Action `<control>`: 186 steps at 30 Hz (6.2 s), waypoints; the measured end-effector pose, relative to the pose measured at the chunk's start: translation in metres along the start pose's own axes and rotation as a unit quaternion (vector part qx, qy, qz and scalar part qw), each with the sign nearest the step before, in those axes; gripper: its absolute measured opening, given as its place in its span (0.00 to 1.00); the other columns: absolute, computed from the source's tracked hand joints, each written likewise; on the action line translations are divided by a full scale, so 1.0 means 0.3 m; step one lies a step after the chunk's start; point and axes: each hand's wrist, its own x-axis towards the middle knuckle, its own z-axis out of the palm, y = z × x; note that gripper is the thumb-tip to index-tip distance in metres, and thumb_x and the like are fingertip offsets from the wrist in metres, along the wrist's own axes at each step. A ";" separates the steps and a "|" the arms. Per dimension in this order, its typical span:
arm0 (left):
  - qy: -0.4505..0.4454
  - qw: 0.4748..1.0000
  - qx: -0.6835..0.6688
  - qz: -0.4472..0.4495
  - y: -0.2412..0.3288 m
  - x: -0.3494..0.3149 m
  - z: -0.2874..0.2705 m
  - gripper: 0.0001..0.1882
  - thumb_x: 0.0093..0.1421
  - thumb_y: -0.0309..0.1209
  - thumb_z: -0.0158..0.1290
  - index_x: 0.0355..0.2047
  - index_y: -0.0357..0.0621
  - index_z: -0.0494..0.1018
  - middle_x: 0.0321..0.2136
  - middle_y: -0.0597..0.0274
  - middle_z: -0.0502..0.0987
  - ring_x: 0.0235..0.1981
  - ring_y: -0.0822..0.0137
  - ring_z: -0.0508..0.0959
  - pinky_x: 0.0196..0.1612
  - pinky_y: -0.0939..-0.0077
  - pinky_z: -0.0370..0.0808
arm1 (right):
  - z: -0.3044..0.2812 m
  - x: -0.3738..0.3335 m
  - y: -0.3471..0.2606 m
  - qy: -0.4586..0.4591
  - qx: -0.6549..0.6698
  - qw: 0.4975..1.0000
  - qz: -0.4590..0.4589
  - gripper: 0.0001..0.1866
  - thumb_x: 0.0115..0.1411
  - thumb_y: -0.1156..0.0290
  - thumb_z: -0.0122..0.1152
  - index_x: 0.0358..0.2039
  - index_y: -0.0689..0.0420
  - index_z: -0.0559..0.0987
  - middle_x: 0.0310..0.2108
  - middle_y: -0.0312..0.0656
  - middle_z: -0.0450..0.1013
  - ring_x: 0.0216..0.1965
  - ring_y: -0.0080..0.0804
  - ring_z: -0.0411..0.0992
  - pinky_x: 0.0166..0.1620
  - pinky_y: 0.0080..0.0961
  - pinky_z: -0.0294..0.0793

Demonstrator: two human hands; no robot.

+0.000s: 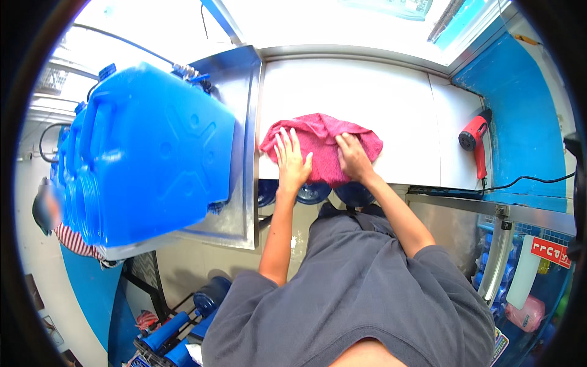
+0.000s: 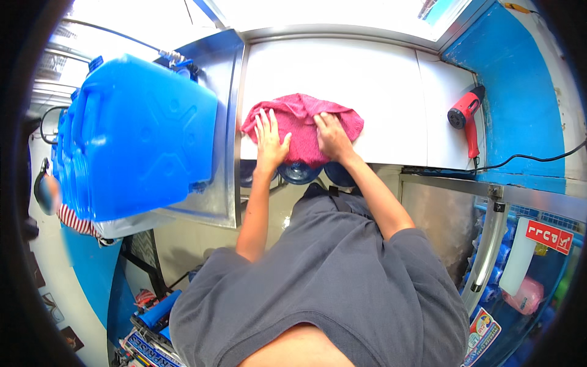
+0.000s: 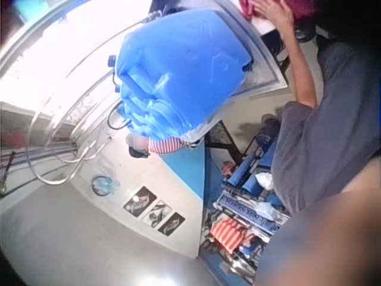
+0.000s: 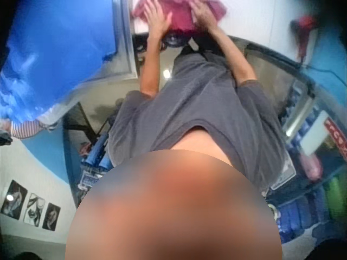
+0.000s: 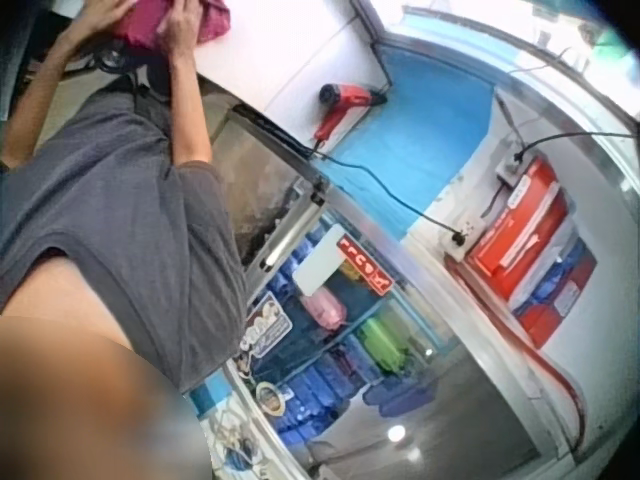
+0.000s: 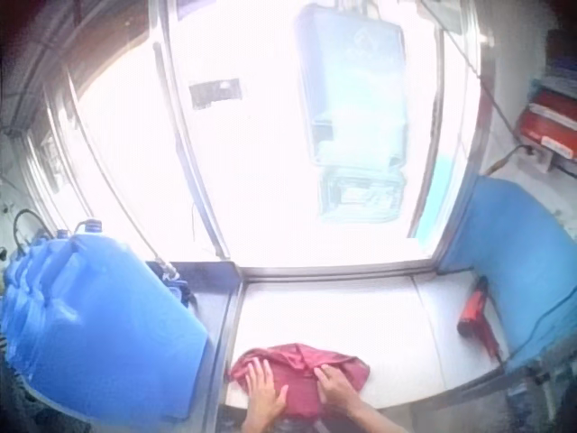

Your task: The person wipes a white countertop and the adjacent glass window using a pink cloth. They repeatedly fold and reposition the cloth while cleaning the counter surface and the window pane.

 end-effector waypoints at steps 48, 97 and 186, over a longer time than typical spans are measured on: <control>0.066 0.988 0.116 0.075 0.222 0.736 0.390 0.43 0.63 0.52 0.45 0.67 0.29 0.54 0.69 0.43 0.52 0.71 0.45 0.49 0.72 0.50 0.41 | -0.130 0.430 0.598 -0.002 -0.139 0.985 0.105 0.34 0.62 0.44 0.51 0.55 0.62 0.72 0.52 0.53 0.70 0.58 0.49 0.65 0.66 0.46 0.55; 0.086 0.993 -0.076 0.037 -0.143 -0.150 0.003 0.34 0.61 0.38 0.55 0.62 0.30 0.60 0.63 0.34 0.59 0.67 0.42 0.57 0.70 0.53 0.52 | 0.148 -0.012 -0.158 0.143 -0.035 0.986 0.079 0.20 0.51 0.74 0.61 0.44 0.62 0.66 0.53 0.62 0.61 0.64 0.58 0.56 0.67 0.61 0.47; -0.057 0.995 -0.057 0.050 -0.285 -0.538 -0.371 0.29 0.69 0.36 0.38 0.66 0.30 0.56 0.68 0.37 0.52 0.69 0.41 0.55 0.70 0.53 0.52 | 0.306 -0.185 -0.802 -0.189 0.352 0.908 0.129 0.22 0.60 0.74 0.49 0.49 0.73 0.57 0.27 0.67 0.74 0.32 0.65 0.76 0.33 0.54 0.76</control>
